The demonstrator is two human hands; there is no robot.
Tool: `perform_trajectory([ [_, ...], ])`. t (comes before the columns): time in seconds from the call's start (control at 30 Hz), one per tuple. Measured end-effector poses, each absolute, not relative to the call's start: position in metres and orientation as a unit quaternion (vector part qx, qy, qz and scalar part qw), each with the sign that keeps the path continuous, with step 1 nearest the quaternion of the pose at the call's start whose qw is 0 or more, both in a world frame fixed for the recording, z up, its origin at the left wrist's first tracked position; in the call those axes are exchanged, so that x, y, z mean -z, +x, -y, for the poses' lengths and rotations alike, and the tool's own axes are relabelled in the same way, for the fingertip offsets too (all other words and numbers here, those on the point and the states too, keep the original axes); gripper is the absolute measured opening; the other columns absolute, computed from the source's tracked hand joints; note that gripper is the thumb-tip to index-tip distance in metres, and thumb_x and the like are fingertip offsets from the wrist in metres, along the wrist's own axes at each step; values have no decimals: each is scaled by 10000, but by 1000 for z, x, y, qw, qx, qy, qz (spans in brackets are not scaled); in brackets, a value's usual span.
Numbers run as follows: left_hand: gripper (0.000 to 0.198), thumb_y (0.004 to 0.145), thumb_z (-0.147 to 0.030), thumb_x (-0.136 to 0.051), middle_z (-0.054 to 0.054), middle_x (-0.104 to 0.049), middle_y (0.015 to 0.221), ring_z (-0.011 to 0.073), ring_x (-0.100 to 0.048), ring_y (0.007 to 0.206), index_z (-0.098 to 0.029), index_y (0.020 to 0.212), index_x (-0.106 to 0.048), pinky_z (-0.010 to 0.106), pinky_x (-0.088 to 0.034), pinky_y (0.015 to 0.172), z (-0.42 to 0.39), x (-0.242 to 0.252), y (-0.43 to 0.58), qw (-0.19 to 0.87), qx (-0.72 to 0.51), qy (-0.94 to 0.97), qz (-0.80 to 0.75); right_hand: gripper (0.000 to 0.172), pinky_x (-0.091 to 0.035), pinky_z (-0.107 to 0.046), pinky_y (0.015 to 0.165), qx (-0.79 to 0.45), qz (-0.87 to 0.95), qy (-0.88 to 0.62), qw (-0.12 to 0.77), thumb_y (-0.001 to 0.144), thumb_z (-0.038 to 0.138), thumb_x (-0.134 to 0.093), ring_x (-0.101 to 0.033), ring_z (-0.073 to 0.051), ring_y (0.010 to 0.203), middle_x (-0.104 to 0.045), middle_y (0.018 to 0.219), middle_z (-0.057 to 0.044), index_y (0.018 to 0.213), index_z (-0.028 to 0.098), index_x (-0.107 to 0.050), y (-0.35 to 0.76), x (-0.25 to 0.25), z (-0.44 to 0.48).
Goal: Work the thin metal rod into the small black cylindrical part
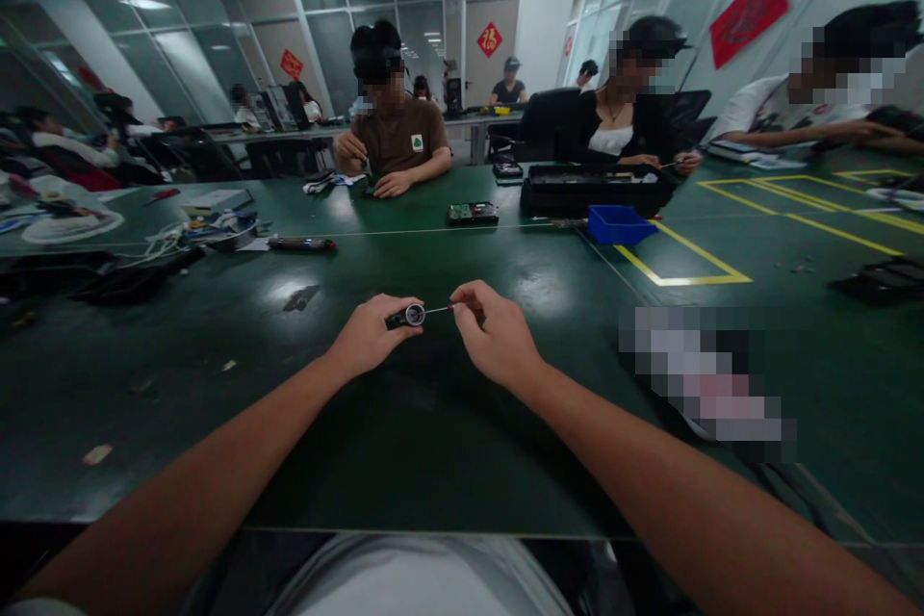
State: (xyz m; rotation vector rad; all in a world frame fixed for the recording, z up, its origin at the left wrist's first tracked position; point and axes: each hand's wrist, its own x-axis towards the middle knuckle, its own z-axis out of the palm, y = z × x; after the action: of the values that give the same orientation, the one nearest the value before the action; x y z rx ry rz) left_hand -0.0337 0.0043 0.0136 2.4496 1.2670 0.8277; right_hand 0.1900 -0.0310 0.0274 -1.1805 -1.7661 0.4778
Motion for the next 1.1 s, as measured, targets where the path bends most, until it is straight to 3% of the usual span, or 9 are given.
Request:
perform_trajectory([
  [0.13, 231, 860, -265, -727, 14, -752, 1101, 242, -651, 1007, -269, 1091, -717, 393, -463, 904, -4, -13, -33, 130, -286, 844, -434, 357, -386, -302, 564, -169, 717, -516, 438, 1005, 433, -441, -598, -173, 569, -634, 618, -2, 845, 216, -676, 190, -30, 31],
  [0.37, 229, 854, -260, -731, 10, -754, 1083, 239, -655, 1017, -275, 1082, -719, 386, -469, 916, -6, -11, -35, 130, -299, 839, -435, 220, -421, -308, 613, -164, 728, -487, 454, 977, 315, -481, -619, -183, 651, -686, 797, -32, 1117, 205, -608, 187, -26, 33],
  [0.53, 214, 857, -269, -728, 8, -753, 1077, 238, -656, 1005, -281, 1071, -722, 392, -472, 917, -7, -11, -36, 127, -298, 839, -437, 255, -408, -320, 611, -189, 725, -491, 444, 1022, 383, -410, -609, -185, 655, -658, 765, -22, 1009, 224, -608, 187, -26, 34],
  [0.63, 232, 858, -271, -726, 14, -753, 1094, 244, -654, 1006, -277, 1090, -724, 397, -475, 908, -5, -14, -34, 132, -289, 840, -440, 210, -430, -328, 633, -200, 694, -500, 478, 1003, 350, -439, -619, -186, 685, -666, 819, -30, 1083, 219, -581, 185, -25, 33],
  [0.77, 282, 841, -259, -743, 28, -753, 1100, 251, -651, 1014, -270, 1122, -729, 414, -481, 923, -3, -16, -32, 142, -299, 825, -458, 206, -511, -361, 748, -290, 616, -469, 562, 905, 379, -601, -650, -203, 797, -676, 880, -54, 1014, 205, -592, 184, -20, 25],
  [0.9, 395, 827, -217, -761, 35, -735, 1179, 253, -616, 1125, -284, 1212, -701, 448, -448, 1012, -7, -14, -34, 129, -347, 811, -453, 280, -571, -402, 735, -493, 482, -428, 584, 905, 488, -573, -627, -180, 666, -638, 752, -31, 868, 212, -607, 190, -14, 10],
  [1.1, 394, 837, -224, -756, 41, -732, 1198, 262, -608, 1137, -288, 1221, -698, 477, -426, 1019, -12, -10, -37, 123, -320, 810, -475, 276, -555, -349, 684, -445, 483, -440, 612, 861, 490, -645, -610, -159, 661, -646, 761, -18, 862, 218, -603, 191, -8, 4],
])
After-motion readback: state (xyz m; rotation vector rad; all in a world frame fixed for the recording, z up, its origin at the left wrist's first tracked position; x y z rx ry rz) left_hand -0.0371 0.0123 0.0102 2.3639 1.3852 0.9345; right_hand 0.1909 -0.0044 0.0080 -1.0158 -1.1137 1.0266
